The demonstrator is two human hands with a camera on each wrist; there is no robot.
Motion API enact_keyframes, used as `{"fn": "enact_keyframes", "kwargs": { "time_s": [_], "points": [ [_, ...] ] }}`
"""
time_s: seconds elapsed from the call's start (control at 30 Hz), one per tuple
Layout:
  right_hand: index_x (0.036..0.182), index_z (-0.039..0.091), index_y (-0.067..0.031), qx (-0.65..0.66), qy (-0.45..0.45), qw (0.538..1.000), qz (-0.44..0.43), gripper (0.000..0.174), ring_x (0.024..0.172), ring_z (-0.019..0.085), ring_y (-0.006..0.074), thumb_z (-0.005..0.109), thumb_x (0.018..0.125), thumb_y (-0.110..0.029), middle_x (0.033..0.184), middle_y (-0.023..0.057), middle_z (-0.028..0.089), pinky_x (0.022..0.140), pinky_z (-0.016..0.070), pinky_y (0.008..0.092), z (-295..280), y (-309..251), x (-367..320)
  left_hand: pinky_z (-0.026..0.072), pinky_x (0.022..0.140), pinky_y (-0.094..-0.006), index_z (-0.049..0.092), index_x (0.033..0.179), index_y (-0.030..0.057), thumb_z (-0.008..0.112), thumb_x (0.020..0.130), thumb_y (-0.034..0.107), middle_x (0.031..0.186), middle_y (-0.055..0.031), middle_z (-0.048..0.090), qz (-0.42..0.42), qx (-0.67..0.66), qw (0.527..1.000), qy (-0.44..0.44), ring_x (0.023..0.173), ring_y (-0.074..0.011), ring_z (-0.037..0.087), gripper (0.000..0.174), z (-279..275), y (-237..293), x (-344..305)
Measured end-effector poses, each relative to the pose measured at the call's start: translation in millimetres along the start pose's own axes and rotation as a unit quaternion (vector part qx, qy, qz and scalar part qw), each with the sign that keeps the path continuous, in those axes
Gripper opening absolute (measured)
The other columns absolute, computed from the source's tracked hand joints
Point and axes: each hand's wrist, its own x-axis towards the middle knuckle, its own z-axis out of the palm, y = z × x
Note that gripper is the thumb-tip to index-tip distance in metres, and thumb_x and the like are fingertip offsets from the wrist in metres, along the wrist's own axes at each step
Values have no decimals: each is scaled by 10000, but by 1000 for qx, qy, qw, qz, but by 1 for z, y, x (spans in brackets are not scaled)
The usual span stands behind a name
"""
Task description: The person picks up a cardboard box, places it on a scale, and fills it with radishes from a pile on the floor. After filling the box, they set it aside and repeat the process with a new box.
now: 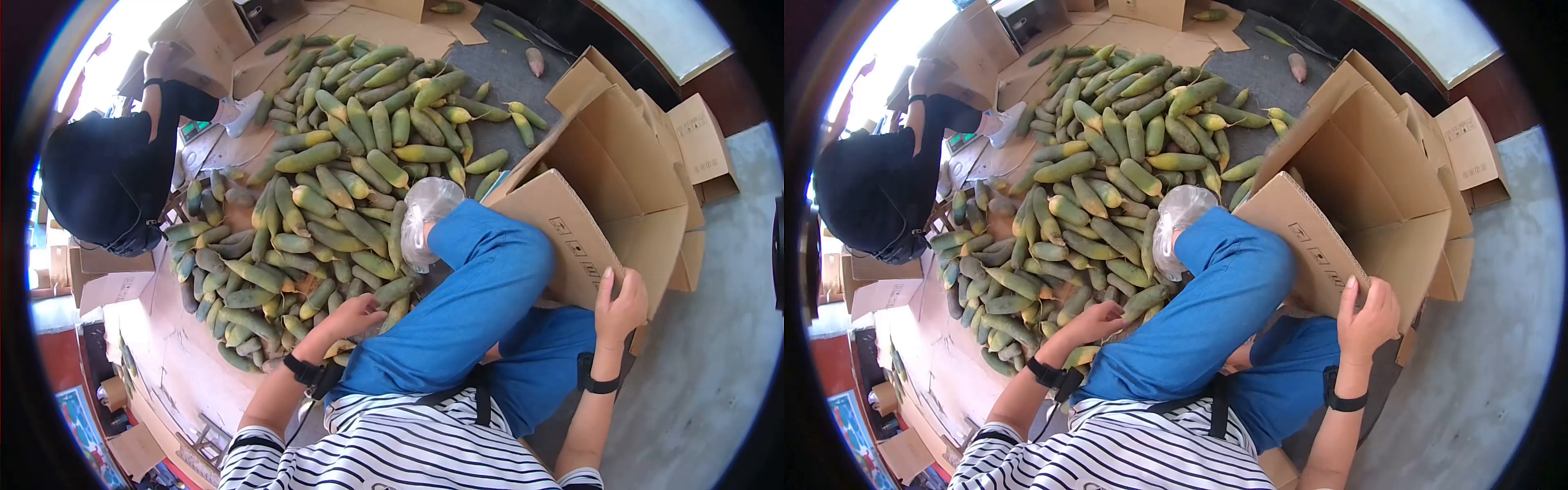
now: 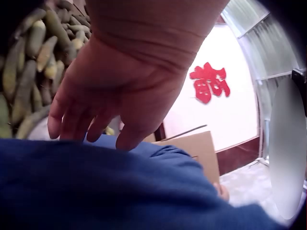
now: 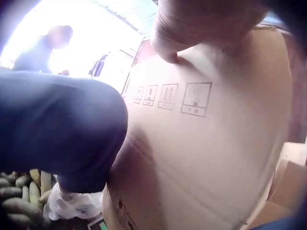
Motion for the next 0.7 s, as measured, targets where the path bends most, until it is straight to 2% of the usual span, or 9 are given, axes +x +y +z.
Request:
{"fn": "enact_keyframes", "kwargs": {
  "time_s": [0.07, 0.17, 0.27, 0.4, 0.5, 0.57, 0.6, 0.63, 0.7],
  "points": [
    [889, 572, -44, 10, -14, 1000, 9, 226, 712, 577, 317, 596, 881, -268, 782, 114, 592, 613, 436, 416, 0, -4, -2, 514, 726, -306, 563, 1075, -26, 655, 875, 259, 893, -125, 665, -60, -93, 993, 44, 834, -163, 639, 360, 1, -19, -7],
    [898, 573, -43, -5, -2, 1000, 12, 233, 719, 581, 322, 591, 885, -275, 796, 119, 598, 619, 437, 418, 1, -3, -3, 518, 717, -290, 573, 1055, -21, 660, 870, 257, 877, -125, 664, -107, -120, 985, 69, 816, -152, 641, 345, -4, -20, -10],
    [916, 574, -40, -15, -10, 1000, 2, 249, 728, 582, 332, 581, 897, -289, 806, 127, 602, 624, 439, 423, 4, 2, -2, 524, 727, -304, 583, 1032, -21, 662, 868, 267, 890, -127, 671, -78, -44, 992, 87, 804, -177, 651, 340, 3, -43, 0],
    [937, 573, -25, -21, -36, 999, 15, 289, 761, 579, 354, 559, 920, -314, 826, 148, 606, 644, 441, 438, 9, 10, -4, 523, 741, -320, 593, 1029, -19, 660, 866, 286, 914, -130, 677, -85, -22, 992, 92, 818, -208, 653, 352, 19, -71, 2],
    [976, 576, -4, -29, -89, 995, 46, 316, 800, 589, 355, 545, 934, -315, 847, 160, 614, 683, 453, 433, 5, 12, 2, 517, 778, -336, 593, 1057, -21, 660, 862, 306, 950, -142, 676, -100, -43, 993, 46, 862, -231, 650, 387, 20, -86, -1],
    [1043, 576, 6, 23, -57, 996, 66, 331, 844, 606, 330, 543, 936, -305, 925, 165, 629, 723, 466, 410, 3, 8, 7, 506, 807, -335, 592, 1073, -18, 666, 853, 314, 969, -151, 670, -92, -36, 994, 52, 903, -232, 641, 405, 21, -93, -7],
    [1126, 566, 4, 51, -57, 993, 94, 328, 976, 596, 311, 532, 941, -265, 1076, 161, 617, 813, 468, 391, 0, 2, 7, 506, 807, -335, 592, 1073, -18, 666, 853, 314, 969, -151, 670, -96, -39, 993, 55, 903, -232, 641, 405, 20, -97, -9],
    [1126, 566, 4, 55, -58, 993, 90, 328, 976, 596, 311, 532, 941, -265, 1076, 161, 617, 813, 468, 391, -2, -10, 12, 502, 813, -338, 597, 1063, -16, 672, 845, 319, 974, -156, 667, -121, -52, 990, 50, 910, -237, 639, 407, 18, -98, -12],
    [1171, 557, -8, 64, 60, 995, -51, 317, 1094, 545, 320, 528, 931, -212, 1193, 155, 575, 902, 440, 396, -6, -36, 17, 498, 819, -341, 603, 1054, -14, 679, 836, 323, 980, -161, 664, -149, -65, 986, 44, 916, -241, 637, 408, 14, -100, -19]
  ]
}}
